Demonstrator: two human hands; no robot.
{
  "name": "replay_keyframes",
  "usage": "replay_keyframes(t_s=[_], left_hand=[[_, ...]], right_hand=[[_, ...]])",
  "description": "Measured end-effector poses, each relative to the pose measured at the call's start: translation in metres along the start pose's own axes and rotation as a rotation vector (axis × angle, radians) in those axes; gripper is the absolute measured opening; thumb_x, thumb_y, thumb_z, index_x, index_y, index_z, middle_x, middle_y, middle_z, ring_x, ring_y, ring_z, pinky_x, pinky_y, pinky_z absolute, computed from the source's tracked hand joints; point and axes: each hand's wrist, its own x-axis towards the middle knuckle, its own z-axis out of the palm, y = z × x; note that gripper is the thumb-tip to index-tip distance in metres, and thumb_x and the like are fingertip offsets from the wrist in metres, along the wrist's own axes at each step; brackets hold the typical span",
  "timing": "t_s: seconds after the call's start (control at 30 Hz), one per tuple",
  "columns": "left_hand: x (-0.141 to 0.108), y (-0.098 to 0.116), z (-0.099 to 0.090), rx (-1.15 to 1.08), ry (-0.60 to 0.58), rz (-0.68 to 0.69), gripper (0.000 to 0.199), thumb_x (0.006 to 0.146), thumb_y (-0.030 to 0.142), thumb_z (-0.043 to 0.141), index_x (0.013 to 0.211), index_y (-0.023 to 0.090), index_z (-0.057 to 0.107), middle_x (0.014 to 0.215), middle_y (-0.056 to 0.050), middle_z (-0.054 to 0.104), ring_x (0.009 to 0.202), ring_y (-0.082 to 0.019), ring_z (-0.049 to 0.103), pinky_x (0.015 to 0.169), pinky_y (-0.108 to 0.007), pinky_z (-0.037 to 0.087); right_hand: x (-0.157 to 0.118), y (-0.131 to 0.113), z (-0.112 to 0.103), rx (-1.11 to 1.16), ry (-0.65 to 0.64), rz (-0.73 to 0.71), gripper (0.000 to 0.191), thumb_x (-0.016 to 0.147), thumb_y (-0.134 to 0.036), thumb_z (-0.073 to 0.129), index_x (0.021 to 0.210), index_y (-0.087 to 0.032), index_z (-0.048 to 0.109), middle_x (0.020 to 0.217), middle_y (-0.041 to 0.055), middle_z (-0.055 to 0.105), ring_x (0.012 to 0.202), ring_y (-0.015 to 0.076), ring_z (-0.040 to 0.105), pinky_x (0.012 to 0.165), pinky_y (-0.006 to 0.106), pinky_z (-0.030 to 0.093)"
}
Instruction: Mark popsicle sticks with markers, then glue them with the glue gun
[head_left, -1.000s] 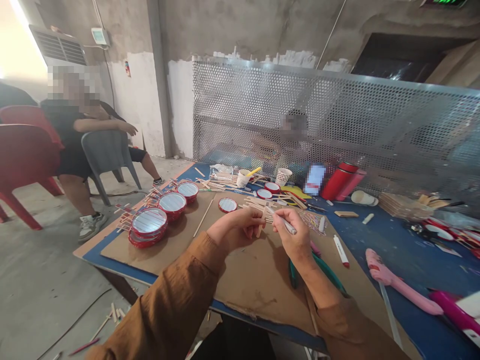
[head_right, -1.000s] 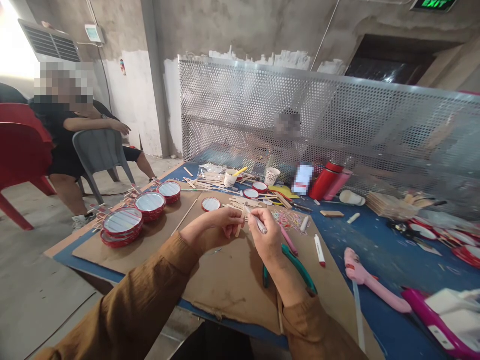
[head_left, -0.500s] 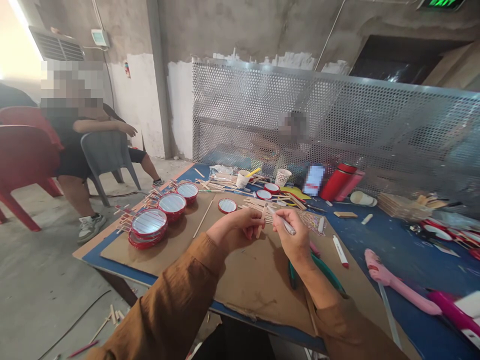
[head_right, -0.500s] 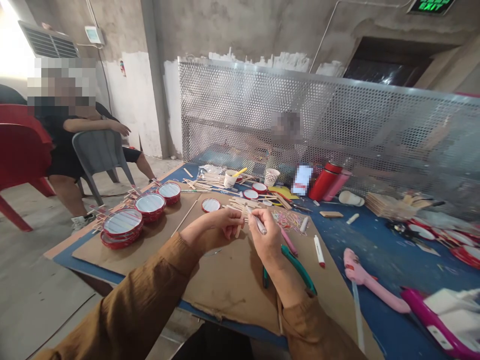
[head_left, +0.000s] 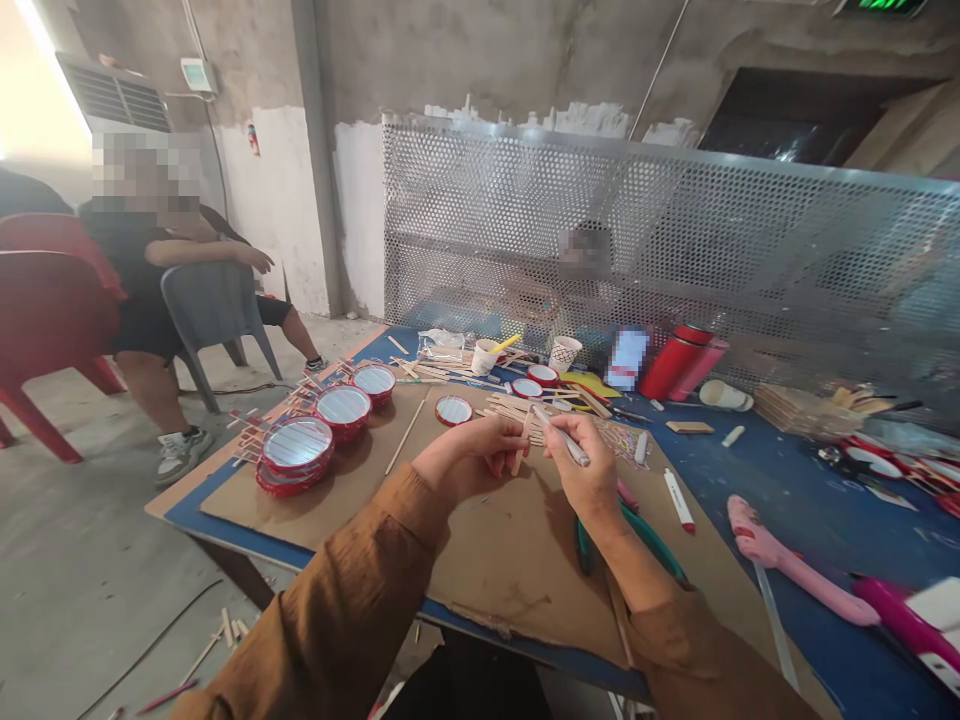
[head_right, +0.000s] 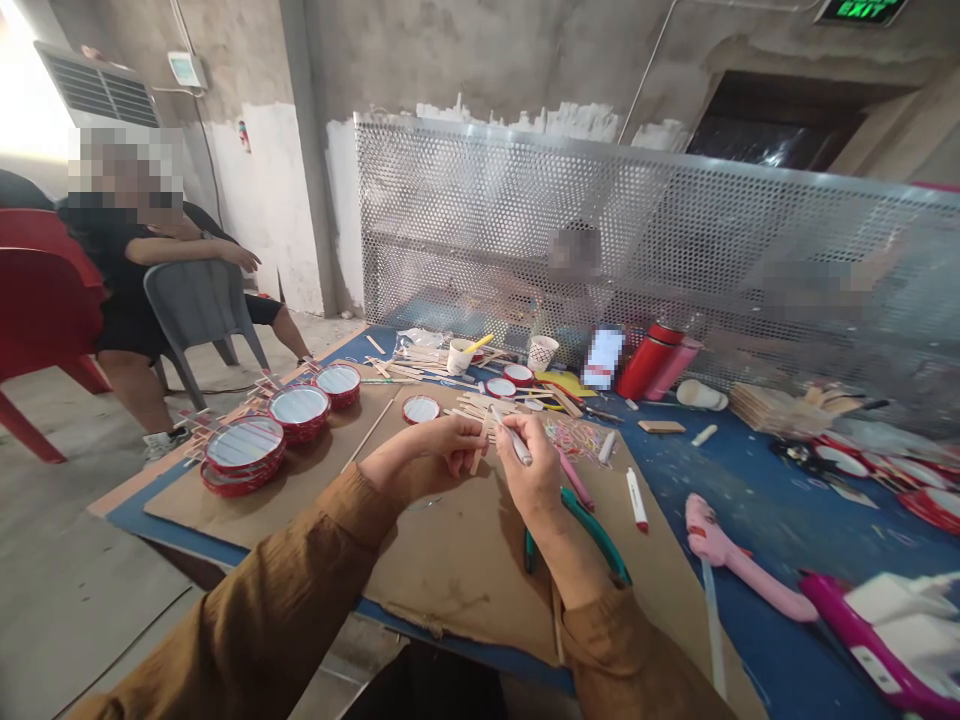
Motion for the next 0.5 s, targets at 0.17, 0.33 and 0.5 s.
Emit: replay_keyframes(t_s=[0.17,0.33,0.5], left_hand=[[-0.0012,0.0008,0.0002,0.011,-0.005,0.015,0.024,0.093,0.027,0.054,0.072,0.014,0.056,0.054,0.001,0.059,0.042,-0.008,0.052,0.047,-0.018,0.042],[-0.0006,0.0008,0.0012,0.018,0.011,0.006,0.025,0.093,0.029,0.055,0.072,0.015,0.055,0.053,0.002,0.058,0.041,-0.008,0.051,0.046,-0.018,0.041],[-0.002,0.0029,0.0014,0.02,0.001,0.013,0.023,0.093,0.026,0.053,0.072,0.015,0.055,0.054,0.002,0.059,0.042,-0.007,0.051,0.047,-0.018,0.042]], right_hand=[[0.0006,0.0011,0.0001,0.024,0.025,-0.003,0.02,0.087,-0.041,0.061,0.088,-0.022,0.062,0.073,0.0005,0.068,0.06,0.015,0.063,0.059,0.027,0.052],[0.0017,-0.0009,-0.0007,0.039,0.04,-0.02,0.019,0.085,-0.04,0.062,0.087,-0.021,0.062,0.07,-0.0003,0.066,0.057,0.0141,0.062,0.058,0.026,0.052],[0.0016,-0.0014,-0.0009,0.022,0.034,-0.033,0.019,0.085,-0.041,0.062,0.086,-0.021,0.062,0.069,-0.0003,0.066,0.057,0.0144,0.062,0.057,0.027,0.051]])
